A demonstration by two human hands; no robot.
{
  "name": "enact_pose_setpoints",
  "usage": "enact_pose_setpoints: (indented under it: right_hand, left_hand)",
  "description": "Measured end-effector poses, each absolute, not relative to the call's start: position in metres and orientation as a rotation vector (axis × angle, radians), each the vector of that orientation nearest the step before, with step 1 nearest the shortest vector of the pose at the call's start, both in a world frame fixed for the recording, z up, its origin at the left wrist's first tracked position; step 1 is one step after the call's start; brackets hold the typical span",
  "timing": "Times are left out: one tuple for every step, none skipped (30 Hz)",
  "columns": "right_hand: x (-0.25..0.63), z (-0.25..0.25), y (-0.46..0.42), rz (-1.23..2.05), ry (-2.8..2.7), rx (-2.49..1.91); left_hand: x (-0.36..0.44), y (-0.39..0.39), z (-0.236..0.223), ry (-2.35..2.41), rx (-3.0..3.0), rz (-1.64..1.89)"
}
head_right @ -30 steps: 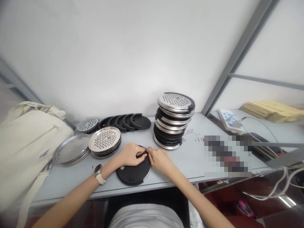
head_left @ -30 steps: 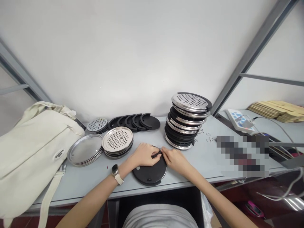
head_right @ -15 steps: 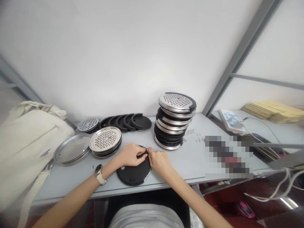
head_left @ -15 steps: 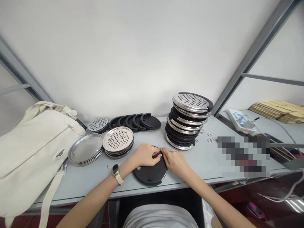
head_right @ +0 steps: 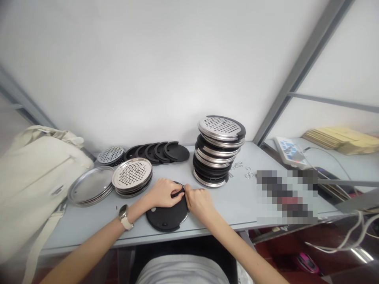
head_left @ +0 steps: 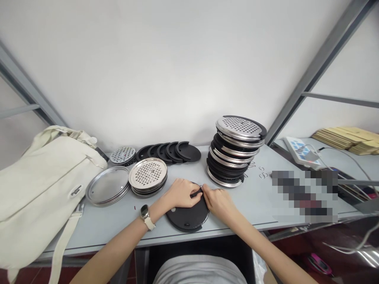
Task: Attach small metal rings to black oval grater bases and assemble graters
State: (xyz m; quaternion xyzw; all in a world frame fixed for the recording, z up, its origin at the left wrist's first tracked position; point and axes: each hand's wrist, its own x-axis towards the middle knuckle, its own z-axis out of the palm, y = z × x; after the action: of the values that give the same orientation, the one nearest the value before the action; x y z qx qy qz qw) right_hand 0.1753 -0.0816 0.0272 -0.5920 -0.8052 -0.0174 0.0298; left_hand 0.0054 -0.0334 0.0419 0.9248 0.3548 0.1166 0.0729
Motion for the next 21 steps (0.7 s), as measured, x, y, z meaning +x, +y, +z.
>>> enact_pose_setpoints:
  right_hand:
    - [0.175, 0.027, -0.082, -0.058, -2.488, -1.825]
    - [0.175, 0.027, -0.082, -0.066, -2.492, -1.821]
    - [0.175, 0.027, -0.082, -0.074, -2.496, -1.815]
    - [0.175, 0.027, -0.082, -0.081, -2.498, -1.811]
    - [0.175, 0.027, -0.082, -0.084, -2.498, -1.813]
    - [0.175, 0.027, -0.081, -0.082, -2.496, -1.818]
    - [0.174, 0.027, -0.081, -0.076, -2.491, -1.827]
    - [0.174, 0.028, -0.081, -0.067, -2.484, -1.836]
    - [0.174, 0.028, -0.08, -0.059, -2.475, -1.843]
    - [0.174, 0.028, -0.08, -0.051, -2.466, -1.847]
    - [0.174, 0.027, -0.081, -0.046, -2.46, -1.848]
    - [0.173, 0.027, -0.081, -0.047, -2.452, -1.848]
    - [0.173, 0.026, -0.082, -0.051, -2.443, -1.846]
    - [0.173, 0.024, -0.084, -0.057, -2.434, -1.838]
    - [0.173, 0.023, -0.086, -0.059, -2.428, -1.819]
    - [0.172, 0.021, -0.088, -0.057, -2.419, -1.795]
    - [0.173, 0.02, -0.09, -0.048, -2.413, -1.763]
    - [0.173, 0.019, -0.091, -0.032, -2.399, -1.738]
    - [0.174, 0.018, -0.092, -0.01, -2.377, -1.727]
    - [0.175, 0.018, -0.093, 0.021, -2.348, -1.725]
    - [0.177, 0.019, -0.092, 0.064, -2.318, -1.723]
  left_hand:
    - [0.005, -0.034, 0.042, 1.066, 2.779, 0.349]
    - [0.006, -0.034, 0.042, 1.069, 2.779, 0.346]
    - [0.006, -0.034, 0.043, 1.074, 2.779, 0.343]
    - [0.005, -0.034, 0.043, 1.08, 2.778, 0.339]
    - [0.005, -0.034, 0.043, 1.084, 2.777, 0.337]
    - [0.005, -0.034, 0.043, 1.086, 2.776, 0.335]
    - [0.005, -0.034, 0.043, 1.086, 2.774, 0.335]
    - [0.005, -0.034, 0.043, 1.083, 2.772, 0.336]
    - [0.005, -0.035, 0.042, 1.079, 2.772, 0.339]
    - [0.005, -0.035, 0.042, 1.076, 2.773, 0.343]
    - [0.005, -0.034, 0.042, 1.071, 2.775, 0.347]
    - [0.005, -0.034, 0.042, 1.069, 2.778, 0.351]
    - [0.005, -0.034, 0.042, 1.072, 2.78, 0.356]
    - [0.005, -0.033, 0.042, 1.084, 2.78, 0.362]
    - [0.004, -0.032, 0.042, 1.096, 2.779, 0.365]
    - [0.004, -0.031, 0.043, 1.107, 2.778, 0.368]
    - [0.004, -0.029, 0.043, 1.114, 2.776, 0.37]
    - [0.003, -0.028, 0.044, 1.114, 2.776, 0.37]
    - [0.003, -0.027, 0.044, 1.11, 2.778, 0.371]
    - [0.002, -0.026, 0.044, 1.105, 2.781, 0.375]
    - [0.002, -0.025, 0.044, 1.1, 2.786, 0.38]
